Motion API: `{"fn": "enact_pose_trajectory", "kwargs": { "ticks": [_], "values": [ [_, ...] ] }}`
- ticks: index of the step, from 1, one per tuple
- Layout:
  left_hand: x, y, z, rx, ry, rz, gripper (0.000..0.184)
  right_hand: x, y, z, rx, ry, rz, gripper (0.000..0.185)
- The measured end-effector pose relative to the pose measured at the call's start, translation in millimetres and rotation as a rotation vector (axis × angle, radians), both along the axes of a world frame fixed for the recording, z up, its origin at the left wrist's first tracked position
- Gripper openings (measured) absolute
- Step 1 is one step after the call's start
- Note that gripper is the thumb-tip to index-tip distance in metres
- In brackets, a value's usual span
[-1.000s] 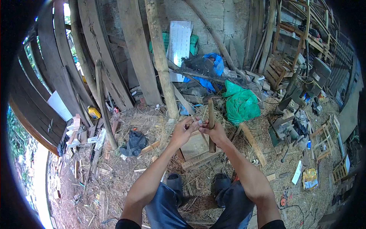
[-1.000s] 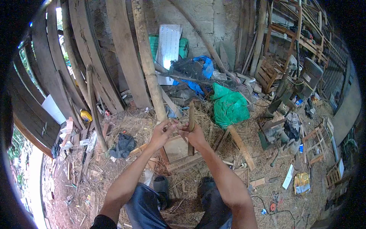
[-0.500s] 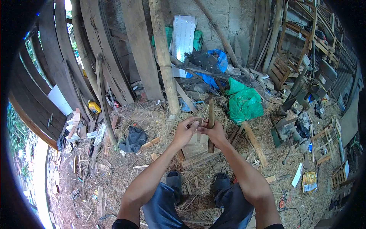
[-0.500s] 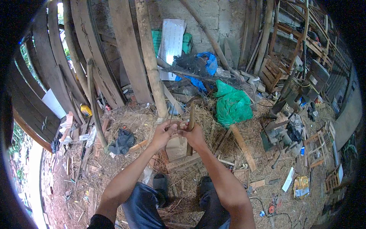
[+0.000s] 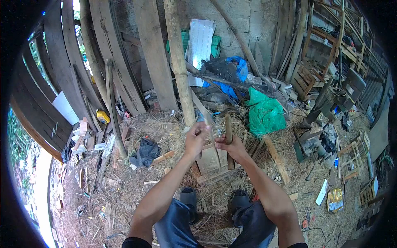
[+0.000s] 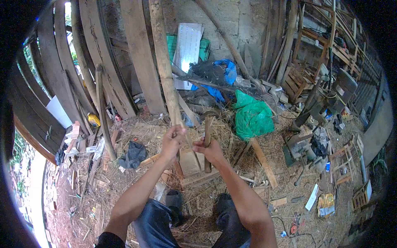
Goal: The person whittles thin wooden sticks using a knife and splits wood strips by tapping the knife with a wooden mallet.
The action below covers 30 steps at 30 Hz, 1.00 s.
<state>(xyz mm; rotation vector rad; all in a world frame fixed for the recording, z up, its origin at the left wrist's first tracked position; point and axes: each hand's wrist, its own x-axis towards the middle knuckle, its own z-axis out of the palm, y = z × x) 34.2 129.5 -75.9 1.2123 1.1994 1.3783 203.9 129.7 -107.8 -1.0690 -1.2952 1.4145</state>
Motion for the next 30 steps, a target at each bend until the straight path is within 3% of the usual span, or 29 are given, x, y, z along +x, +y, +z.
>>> {"fn": "enact_pose_trajectory", "kwargs": {
  "ticks": [1,3,5,7,8,11,13,15,16,19,25,30],
  "values": [
    [-2.1,1.5,2.8,-0.001,-0.003,0.0,0.027,0.8,-1.1,-2.4,0.0,0.028,0.035,0.034],
    [-7.7,5.3,5.7,-0.067,-0.317,0.101,0.019,2.4,-3.8,-6.9,0.014,0.016,0.071,0.039],
    [-16.9,13.4,0.2,-0.093,-0.426,0.108,0.012,1.9,-5.1,-7.2,0.038,0.002,0.108,0.044],
    [-27.6,22.4,-7.6,-0.152,-0.657,0.158,0.011,-1.4,-7.0,-11.5,0.002,0.018,0.19,0.042],
    [-31.1,24.5,-7.7,-0.17,-0.686,0.138,0.012,-1.3,-6.5,-13.3,0.045,-0.196,0.209,0.035],
    [-39.9,29.8,-15.2,-0.215,-0.772,0.049,0.014,-9.7,-10.6,-15.1,-0.08,-0.076,0.179,0.031],
    [-32.1,20.6,-9.2,-0.265,-0.722,0.045,0.016,-10.2,-8.6,-2.7,-0.143,-0.044,0.183,0.034],
    [-21.1,11.1,-10.8,-0.333,-0.344,-0.093,0.022,-11.3,-4.3,4.1,-0.221,-0.038,0.08,0.034],
    [-14.8,3.1,-5.5,-0.372,-0.304,-0.167,0.027,-12.4,-6.9,14.9,-0.229,-0.027,0.065,0.034],
    [-0.6,-17.5,14.5,-0.342,-0.118,-0.25,0.026,-6.3,-10.7,30.9,-0.387,0.219,-0.035,0.028],
    [10.1,-30.1,22.8,-0.403,0.044,-0.489,0.029,11.1,0.9,6.7,-0.422,0.419,-0.174,0.017],
    [13.7,-30.8,15.3,-0.327,0.08,-0.393,0.028,15.4,-1.8,3.9,-0.521,0.467,-0.142,0.015]
  ]
}}
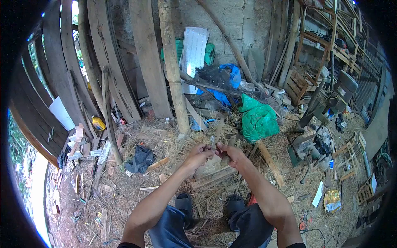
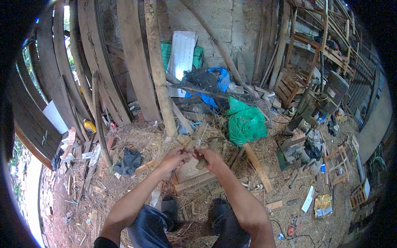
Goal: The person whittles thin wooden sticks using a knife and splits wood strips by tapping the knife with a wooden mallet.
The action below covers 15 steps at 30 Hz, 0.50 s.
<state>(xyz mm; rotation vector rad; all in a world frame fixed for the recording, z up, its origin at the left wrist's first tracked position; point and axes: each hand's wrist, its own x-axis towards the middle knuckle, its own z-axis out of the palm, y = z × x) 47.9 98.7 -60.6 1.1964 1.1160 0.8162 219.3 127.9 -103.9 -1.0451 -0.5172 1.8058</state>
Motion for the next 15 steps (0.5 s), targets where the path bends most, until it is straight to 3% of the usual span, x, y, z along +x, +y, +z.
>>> {"fn": "enact_pose_trajectory", "kwargs": {
  "ticks": [2,5,8,10,11,13,15],
  "values": [
    [-7.4,0.7,-0.7,-0.015,0.066,0.066,0.027,4.4,-0.1,-3.0,-0.048,0.059,0.024,0.015],
    [-24.6,-2.4,5.4,-0.111,-0.029,0.148,0.023,2.4,1.8,-6.7,-0.032,-0.055,0.069,0.017],
    [-43.0,8.0,-9.3,-0.011,0.103,0.101,0.019,-6.8,-8.8,2.6,0.118,-0.426,-0.041,0.018],
    [-52.1,10.5,-17.5,0.272,0.294,0.195,0.021,-6.3,-9.3,7.6,0.2,-0.541,-0.047,0.014],
    [-56.6,12.1,-22.8,0.27,0.296,0.198,0.021,-4.2,-11.1,8.6,0.27,-0.659,-0.055,0.012],
    [-56.0,4.4,-1.1,0.571,0.745,0.351,0.017,-0.5,-7.2,14.6,0.328,-0.674,-0.048,0.015],
    [-52.5,3.7,6.3,0.66,0.698,0.373,0.017,-0.1,-1.8,18.2,0.328,-0.526,-0.166,0.027]
  ]
}}
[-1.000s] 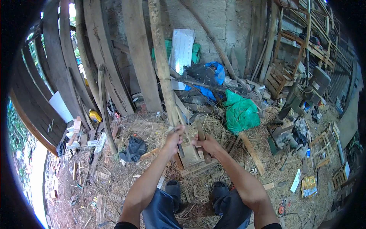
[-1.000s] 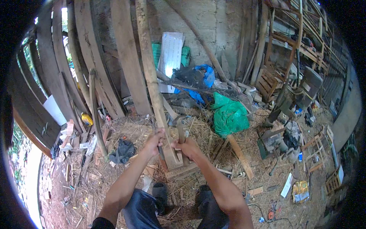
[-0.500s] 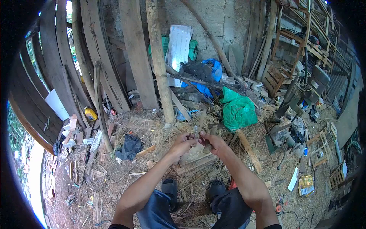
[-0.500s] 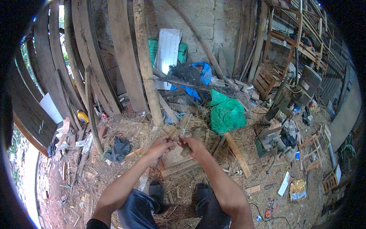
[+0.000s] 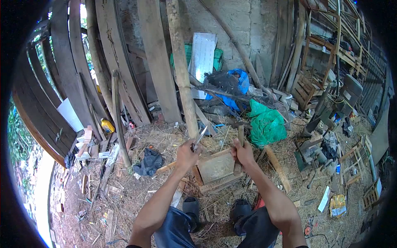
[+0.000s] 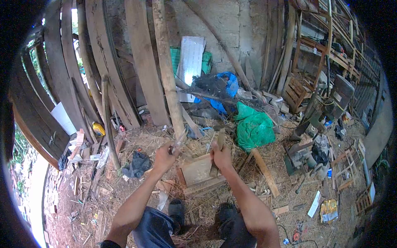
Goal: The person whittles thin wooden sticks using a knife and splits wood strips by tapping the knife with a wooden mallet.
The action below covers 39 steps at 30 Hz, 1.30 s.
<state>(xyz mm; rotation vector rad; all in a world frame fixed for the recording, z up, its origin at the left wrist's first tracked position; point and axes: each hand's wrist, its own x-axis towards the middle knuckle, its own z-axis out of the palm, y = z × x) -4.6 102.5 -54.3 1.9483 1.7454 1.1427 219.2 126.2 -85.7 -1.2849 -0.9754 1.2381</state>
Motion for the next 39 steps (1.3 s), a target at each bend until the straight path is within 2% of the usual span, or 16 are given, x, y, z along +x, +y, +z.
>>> {"fn": "enact_pose_trajectory", "kwargs": {
  "ticks": [1,2,5,8,10,12,15,16,19,24,30,32,34,35,37,39],
  "values": [
    [2.3,1.1,0.3,0.094,-0.028,-0.022,0.019,-0.3,-1.3,0.2,0.046,0.073,0.022,0.03],
    [4.0,3.2,-1.2,0.085,-0.031,-0.025,0.019,-1.1,-3.3,-0.6,0.036,0.07,0.019,0.03],
    [6.3,11.0,-11.5,0.039,-0.249,-0.13,0.023,-3.8,-8.5,10.5,0.007,0.285,-0.069,0.027],
    [10.6,15.9,-22.7,-0.056,-0.294,-0.175,0.028,7.8,-5.2,0.1,-0.128,0.174,0.078,0.023],
    [18.4,14.8,-24.2,0.113,-0.289,-0.187,0.03,2.3,-13.4,-3.7,-0.117,0.014,0.231,0.023],
    [25.0,12.4,-20.8,0.071,-0.282,-0.156,0.03,-5.8,-18.7,-5.3,-0.106,-0.039,0.286,0.025],
    [34.0,11.9,-18.7,0.052,-0.279,-0.128,0.031,-20.2,-23.1,-5.6,0.145,-0.056,0.334,0.029],
    [36.8,12.5,-19.7,0.076,-0.287,-0.139,0.031,-25.7,-23.0,-6.2,0.144,-0.056,0.337,0.029],
    [47.0,14.2,-23.3,0.035,-0.399,-0.101,0.033,-42.8,-25.2,-2.9,0.231,-0.167,0.22,0.028],
    [53.5,11.4,-21.2,-0.046,-0.378,-0.057,0.034,-52.4,-11.9,-18.8,0.285,-0.22,-0.001,0.03],
    [45.5,11.6,-19.8,-0.12,-0.445,-0.207,0.025,-41.9,-9.5,-21.8,0.356,-0.411,-0.021,0.033],
    [38.3,14.9,-28.1,-0.114,-0.461,-0.26,0.021,-40.3,-10.2,-18.1,0.313,-0.352,-0.008,0.032],
    [31.2,10.9,-20.8,-0.337,-0.71,-0.275,0.015,-37.8,-10.6,-19.3,0.271,-0.291,0.006,0.031],
    [28.0,11.6,-23.1,-0.337,-0.71,-0.275,0.015,-35.7,-11.1,-19.6,0.3,-0.353,0.006,0.028],
    [24.8,13.1,-24.1,-0.148,-0.591,-0.336,0.015,-34.6,-12.0,-17.3,0.331,-0.417,0.006,0.026],
    [24.1,5.8,-16.6,-0.205,-0.604,-0.353,0.016,-34.1,-13.6,-16.3,0.327,-0.369,0.019,0.025]
  ]
}}
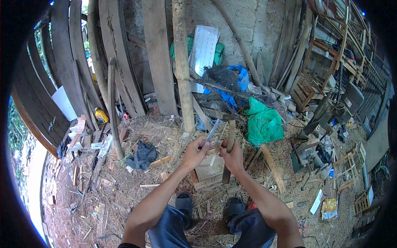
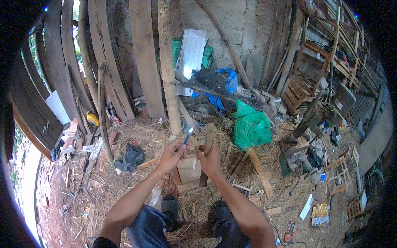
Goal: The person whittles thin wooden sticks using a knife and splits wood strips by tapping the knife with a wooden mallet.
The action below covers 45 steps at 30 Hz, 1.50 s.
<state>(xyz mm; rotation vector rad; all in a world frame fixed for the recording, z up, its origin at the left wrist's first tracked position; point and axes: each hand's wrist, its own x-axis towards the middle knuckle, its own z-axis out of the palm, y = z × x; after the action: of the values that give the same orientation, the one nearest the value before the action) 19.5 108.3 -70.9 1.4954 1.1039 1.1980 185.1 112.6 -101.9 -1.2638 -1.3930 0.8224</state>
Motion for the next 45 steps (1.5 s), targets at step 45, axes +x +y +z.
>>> {"fn": "enact_pose_trajectory", "kwargs": {
  "ticks": [45],
  "values": [
    [-4.7,-12.8,20.0,0.1,0.456,0.0,0.022,-11.0,-9.5,10.0,-0.123,0.267,0.057,0.027]
  ]
}}
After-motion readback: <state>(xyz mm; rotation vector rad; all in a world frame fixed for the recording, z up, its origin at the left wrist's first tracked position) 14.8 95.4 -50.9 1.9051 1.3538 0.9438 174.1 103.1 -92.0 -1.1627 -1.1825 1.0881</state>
